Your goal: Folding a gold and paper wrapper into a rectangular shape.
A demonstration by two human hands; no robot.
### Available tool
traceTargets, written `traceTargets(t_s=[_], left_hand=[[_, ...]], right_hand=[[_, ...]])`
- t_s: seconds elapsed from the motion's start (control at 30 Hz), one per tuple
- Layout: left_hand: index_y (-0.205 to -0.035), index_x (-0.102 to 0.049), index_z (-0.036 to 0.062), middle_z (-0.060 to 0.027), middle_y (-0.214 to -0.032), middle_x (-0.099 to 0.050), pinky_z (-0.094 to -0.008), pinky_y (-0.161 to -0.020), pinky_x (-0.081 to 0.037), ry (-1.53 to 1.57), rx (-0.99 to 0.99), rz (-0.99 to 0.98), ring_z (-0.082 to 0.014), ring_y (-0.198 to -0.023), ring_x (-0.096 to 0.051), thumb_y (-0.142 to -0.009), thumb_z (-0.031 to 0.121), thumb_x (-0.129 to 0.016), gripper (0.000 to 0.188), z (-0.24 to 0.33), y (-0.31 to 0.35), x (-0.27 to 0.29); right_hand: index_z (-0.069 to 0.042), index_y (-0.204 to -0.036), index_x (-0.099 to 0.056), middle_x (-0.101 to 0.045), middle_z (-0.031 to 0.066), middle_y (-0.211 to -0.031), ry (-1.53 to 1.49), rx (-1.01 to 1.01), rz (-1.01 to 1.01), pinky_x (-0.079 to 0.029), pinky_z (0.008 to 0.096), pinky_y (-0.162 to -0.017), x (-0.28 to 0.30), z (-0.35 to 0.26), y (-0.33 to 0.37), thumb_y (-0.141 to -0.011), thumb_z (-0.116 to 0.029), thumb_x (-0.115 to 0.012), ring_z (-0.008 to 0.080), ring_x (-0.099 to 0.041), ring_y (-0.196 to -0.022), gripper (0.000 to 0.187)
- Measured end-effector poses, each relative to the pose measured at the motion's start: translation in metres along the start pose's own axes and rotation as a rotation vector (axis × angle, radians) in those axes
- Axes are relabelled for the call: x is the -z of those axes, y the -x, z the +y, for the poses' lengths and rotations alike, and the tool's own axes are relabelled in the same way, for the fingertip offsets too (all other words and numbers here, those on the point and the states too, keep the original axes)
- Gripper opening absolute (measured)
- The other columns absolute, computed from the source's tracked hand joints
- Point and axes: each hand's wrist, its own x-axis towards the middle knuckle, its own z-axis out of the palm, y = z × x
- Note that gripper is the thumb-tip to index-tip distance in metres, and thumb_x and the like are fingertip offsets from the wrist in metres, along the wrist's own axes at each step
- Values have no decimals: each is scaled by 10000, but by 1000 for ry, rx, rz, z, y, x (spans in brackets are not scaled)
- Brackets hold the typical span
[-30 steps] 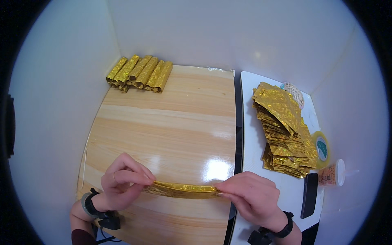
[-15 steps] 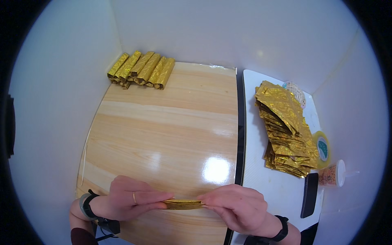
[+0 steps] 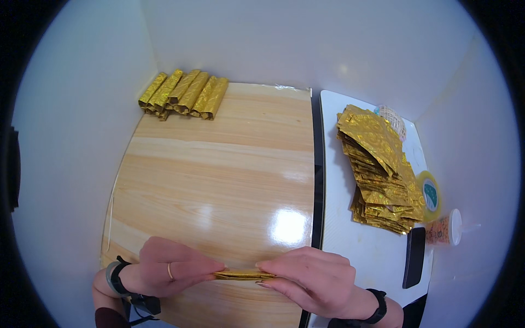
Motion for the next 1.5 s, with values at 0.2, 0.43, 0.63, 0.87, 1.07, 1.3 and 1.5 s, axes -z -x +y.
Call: traceTargets(t_s=[0.2,0.43,0.63,0.87,1.07,1.3,1.5], left_hand=[[-1020,-728,76,-40,-831,-719,-255,-496,-512,-40,-36,41,-164,-637,-676,-760,105,-792,269,1,0,-1],[-1042,-730,95,-50,-852,-726,-229,-600,-533,116,317,-72,-174,-697,-694,-776,85,-793,274,5,-1,15],[-1064,-719,69,-79,-974,-730,-251,-733,-545,311,386,68,-167,-852,-702,-815,9,-741,258,7,-1,16],[-1050,-711,40,-93,-1019,-727,-283,-783,-544,480,326,152,-211,-958,-690,-817,-40,-716,246,6,1,13],[-930,-715,19,-142,-999,-716,-297,-787,-541,581,247,254,-218,-912,-681,-749,-103,-747,221,5,-2,10],[-942,-727,27,-48,-872,-643,-235,-697,-511,824,481,296,-115,-791,-623,-805,-61,-724,163,-2,-4,5],[-1019,-738,36,-43,-860,-636,-210,-596,-432,634,503,197,-84,-730,-584,-819,-44,-720,216,-8,-1,6]], right_hand=[[-17,-971,-714,-712,108,-834,-104,9,29,-553,288,-641,-2,7,0,-780,-30,-754,232,-687,-719,196],[-16,-934,-701,-730,111,-866,-124,-95,81,-548,273,-659,6,12,-1,-828,1,-693,215,-700,-738,108],[15,-907,-529,-677,201,-844,-159,-27,170,-561,341,-712,11,25,10,-931,-70,-594,264,-684,-778,110],[-10,-905,-521,-678,188,-835,-148,38,293,-547,338,-699,7,33,16,-949,-149,-597,245,-650,-760,164],[2,-889,-590,-705,163,-852,-130,58,288,-538,328,-719,9,32,8,-882,-57,-631,249,-673,-791,72],[4,-887,-674,-695,105,-849,-165,-271,284,-494,278,-708,10,31,2,-796,44,-672,184,-638,-770,100],[0,-921,-702,-708,97,-869,-99,-243,266,-500,267,-707,13,28,-3,-814,40,-674,175,-655,-782,118]])
